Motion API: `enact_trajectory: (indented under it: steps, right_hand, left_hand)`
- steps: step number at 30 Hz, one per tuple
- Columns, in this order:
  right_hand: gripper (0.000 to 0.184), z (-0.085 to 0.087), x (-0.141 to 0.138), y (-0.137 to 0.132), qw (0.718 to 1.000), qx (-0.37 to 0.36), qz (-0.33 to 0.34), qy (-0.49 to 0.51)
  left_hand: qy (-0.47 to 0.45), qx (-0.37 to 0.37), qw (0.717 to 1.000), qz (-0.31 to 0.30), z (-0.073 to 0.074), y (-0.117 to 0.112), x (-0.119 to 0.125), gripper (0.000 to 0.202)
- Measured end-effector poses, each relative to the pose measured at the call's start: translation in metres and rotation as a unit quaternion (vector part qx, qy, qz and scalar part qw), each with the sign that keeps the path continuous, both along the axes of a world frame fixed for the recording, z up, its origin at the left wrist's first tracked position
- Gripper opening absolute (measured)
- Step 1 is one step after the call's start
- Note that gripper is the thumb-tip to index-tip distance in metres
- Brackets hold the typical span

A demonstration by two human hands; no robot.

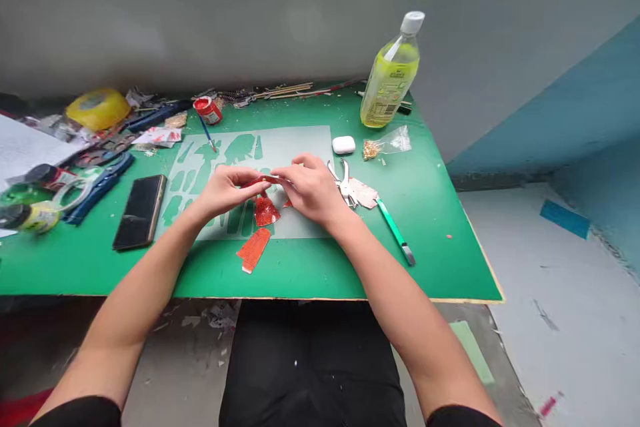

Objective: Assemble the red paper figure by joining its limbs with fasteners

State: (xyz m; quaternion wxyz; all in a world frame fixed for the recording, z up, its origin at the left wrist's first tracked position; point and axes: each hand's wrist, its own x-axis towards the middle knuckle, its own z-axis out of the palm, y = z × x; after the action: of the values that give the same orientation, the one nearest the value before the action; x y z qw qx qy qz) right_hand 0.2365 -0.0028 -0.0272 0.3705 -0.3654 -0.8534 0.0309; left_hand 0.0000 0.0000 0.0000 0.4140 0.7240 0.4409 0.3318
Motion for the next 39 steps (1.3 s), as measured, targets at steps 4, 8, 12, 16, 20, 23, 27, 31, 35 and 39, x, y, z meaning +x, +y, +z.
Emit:
enact_trajectory:
  steps: [4,8,12,16,20,23,27,31,35,39]
  right_hand:
    - [0.029,0.006,0.001,-0.002,0.998,-0.019,0.021,-0.056]
    - [0.032,0.011,0.0,-0.007,0.997,-0.029,0.021,-0.072]
    - [0.032,0.011,-0.001,-0.008,0.997,-0.015,0.014,-0.077]
    - [0.031,0.009,-0.002,-0.008,0.996,0.0,0.009,-0.086]
    - [0.034,0.014,-0.005,-0.014,0.997,0.022,-0.059,-0.047]
    - [0.037,0.021,-0.005,-0.018,0.98,0.04,-0.187,0.055]
    - [0.043,0.023,-0.003,-0.014,0.945,0.028,-0.274,0.176]
    - [0.049,0.016,-0.003,-0.009,0.97,-0.056,-0.191,0.139]
    - [0.063,0.006,-0.003,-0.007,0.975,-0.181,-0.113,0.066]
    - [0.04,0.005,0.0,-0.005,0.951,-0.292,-0.059,0.084]
  left_hand:
    - [0.011,0.016,1.0,-0.01,0.003,0.0,-0.006,0.027]
    - [0.0,0.015,1.0,0.02,0.011,0.002,-0.012,0.029]
    - [-0.014,-0.016,0.999,0.024,0.008,0.005,-0.009,0.029]
    - [-0.009,-0.042,0.999,-0.007,-0.004,0.004,-0.003,0.023]
    - [-0.032,-0.036,0.999,0.017,-0.005,0.003,0.001,0.021]
    - [-0.106,-0.05,0.991,0.066,-0.001,0.004,0.001,0.02]
    - [-0.187,-0.102,0.972,0.104,0.003,0.006,0.0,0.025]
    - [-0.187,-0.101,0.967,0.137,0.004,0.005,0.001,0.035]
    - [-0.17,-0.034,0.972,0.159,0.003,0.007,0.0,0.032]
    - [-0.111,0.075,0.972,0.192,-0.002,0.012,-0.003,0.029]
